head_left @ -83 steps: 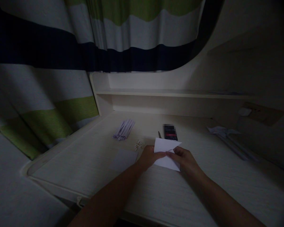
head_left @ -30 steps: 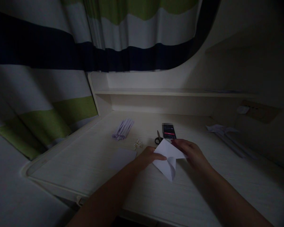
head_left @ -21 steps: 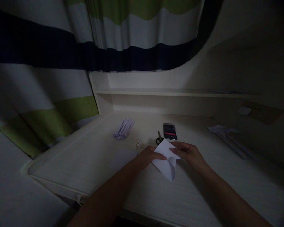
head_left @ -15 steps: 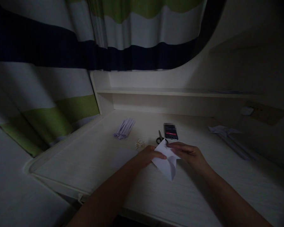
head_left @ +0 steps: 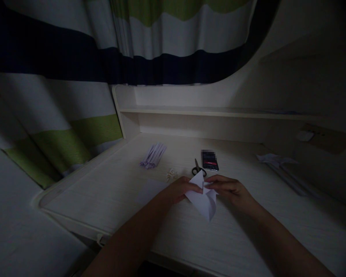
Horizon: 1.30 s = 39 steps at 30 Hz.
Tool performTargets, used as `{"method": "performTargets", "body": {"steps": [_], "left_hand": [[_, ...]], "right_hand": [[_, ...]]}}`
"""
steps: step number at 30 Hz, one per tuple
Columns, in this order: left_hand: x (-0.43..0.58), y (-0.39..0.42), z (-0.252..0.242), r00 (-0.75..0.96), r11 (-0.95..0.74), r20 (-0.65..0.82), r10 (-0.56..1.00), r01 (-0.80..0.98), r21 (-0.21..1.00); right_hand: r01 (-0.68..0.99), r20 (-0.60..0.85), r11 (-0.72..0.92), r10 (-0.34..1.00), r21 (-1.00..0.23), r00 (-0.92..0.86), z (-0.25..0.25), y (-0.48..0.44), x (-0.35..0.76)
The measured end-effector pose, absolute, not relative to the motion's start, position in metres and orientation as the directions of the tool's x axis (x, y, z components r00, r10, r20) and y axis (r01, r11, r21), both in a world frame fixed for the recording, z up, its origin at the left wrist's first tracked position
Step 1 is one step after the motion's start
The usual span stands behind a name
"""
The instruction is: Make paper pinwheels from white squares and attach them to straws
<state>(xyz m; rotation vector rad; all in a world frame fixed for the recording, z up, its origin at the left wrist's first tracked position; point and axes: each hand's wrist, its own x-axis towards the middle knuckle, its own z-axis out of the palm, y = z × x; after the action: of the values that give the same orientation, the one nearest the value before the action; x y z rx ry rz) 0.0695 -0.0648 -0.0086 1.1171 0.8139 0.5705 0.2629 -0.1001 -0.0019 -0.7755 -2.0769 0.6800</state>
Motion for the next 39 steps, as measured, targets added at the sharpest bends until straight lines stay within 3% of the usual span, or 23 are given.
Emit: {"method": "performTargets", "body": {"steps": [13,22,39], "left_hand": [[0.0690,-0.0649,-0.0075,0.600,0.353,-0.278,0.750,-0.007,0.936],[0.0690,-0.0659,-0.0060,0.613,0.350,-0.259,0.747,-0.031,0.936],[0.0713,-0.0659,-0.0090,0.571,0.358,-0.249,0.782,-0.084,0.930]], "right_hand": [[0.356,0.483,0.669,0.729,-0.653,-0.484,-0.0010,-0.1034,0.2588],[0.315,0.483,0.661,0.728,-0.681,-0.486,0.0002,-0.1059,0.2561],[0.391,0.537,0.730,0.680,-0.561,-0.499,-0.0010,-0.1051,0.2552]]}}
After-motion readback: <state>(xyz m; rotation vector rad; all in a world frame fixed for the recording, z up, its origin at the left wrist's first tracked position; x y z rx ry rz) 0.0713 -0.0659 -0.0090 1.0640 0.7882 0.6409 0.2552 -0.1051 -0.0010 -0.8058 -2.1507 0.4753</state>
